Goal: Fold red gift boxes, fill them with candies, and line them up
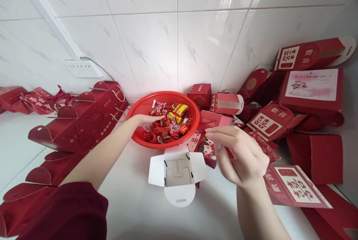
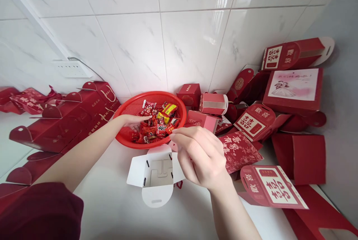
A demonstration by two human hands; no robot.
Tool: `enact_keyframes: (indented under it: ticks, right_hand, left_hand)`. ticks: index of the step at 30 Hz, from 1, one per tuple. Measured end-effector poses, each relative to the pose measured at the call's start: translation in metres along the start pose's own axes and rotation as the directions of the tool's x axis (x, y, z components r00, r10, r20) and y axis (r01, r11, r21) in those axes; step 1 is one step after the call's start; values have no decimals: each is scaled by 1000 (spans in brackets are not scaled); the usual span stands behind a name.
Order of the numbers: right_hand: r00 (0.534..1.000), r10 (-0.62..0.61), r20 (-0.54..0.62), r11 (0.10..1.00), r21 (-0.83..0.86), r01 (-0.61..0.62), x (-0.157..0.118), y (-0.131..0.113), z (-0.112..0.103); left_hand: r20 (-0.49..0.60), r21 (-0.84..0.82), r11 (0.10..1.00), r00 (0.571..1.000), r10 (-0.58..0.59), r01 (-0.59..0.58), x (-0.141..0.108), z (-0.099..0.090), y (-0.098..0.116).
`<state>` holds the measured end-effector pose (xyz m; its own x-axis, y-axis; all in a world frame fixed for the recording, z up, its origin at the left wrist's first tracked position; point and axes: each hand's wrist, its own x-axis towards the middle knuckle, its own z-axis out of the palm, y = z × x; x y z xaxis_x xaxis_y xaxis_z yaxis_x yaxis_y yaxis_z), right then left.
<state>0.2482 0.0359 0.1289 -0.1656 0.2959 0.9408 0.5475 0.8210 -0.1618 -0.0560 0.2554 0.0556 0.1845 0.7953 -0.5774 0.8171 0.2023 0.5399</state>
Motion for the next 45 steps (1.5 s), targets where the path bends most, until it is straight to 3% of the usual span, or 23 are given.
enact_keyframes:
  ticks: [4, 8, 11, 17, 22, 26, 30, 36, 40, 43, 45]
  right_hand:
    - [1000, -15, 10, 1000, 1, 15, 0, 1, 0]
    - [1000, -7, 26, 1000, -18, 8, 0, 2, -1]
    - [1000, -7, 29, 1000, -24, 7, 0, 2, -1]
    - [999, -9, 40, 1000, -25, 10, -1, 3, 0]
    - [997, -27, 69, 999, -31, 29, -2, 2, 0]
    - [997, -30, 77, 999, -33, 33, -3, 4, 0]
    - [996, -24, 81, 999, -47, 28, -3, 5, 1]
    - [995, -26, 93, 998, -59, 31, -3, 6, 1]
    - [996, -26, 90, 997, -66, 32, -3, 6, -1]
    - [995, -23, 98, 998, -51, 28, -3, 5, -1]
    - [993, 20, 118, 1000, -2, -20, -3, 4, 2]
  left_hand:
    - [228, -96, 993, 973, -44, 68, -6, 4, 6]
    - [270, -188, 981, 963, 0, 53, -9, 1, 7]
    - [210, -277, 961, 976, 63, -3, -12, -6, 5]
    - [-68, -355, 910, 977, 202, -213, -15, -17, 3]
    - [-132, -209, 963, 980, 146, -171, -7, -13, -4]
    - [-38, -8, 998, 997, 62, -63, 1, -8, -8]
    - [16, 167, 985, 999, 51, -53, 9, -4, -7]
    - [-105, 282, 959, 992, 70, -38, 13, 4, -2]
    - [-275, 272, 960, 950, 148, -71, -9, -8, 3]
    - [-449, 225, 965, 864, 225, -134, -40, -16, 13]
    - [-542, 178, 961, 794, 276, -212, -67, -11, 24]
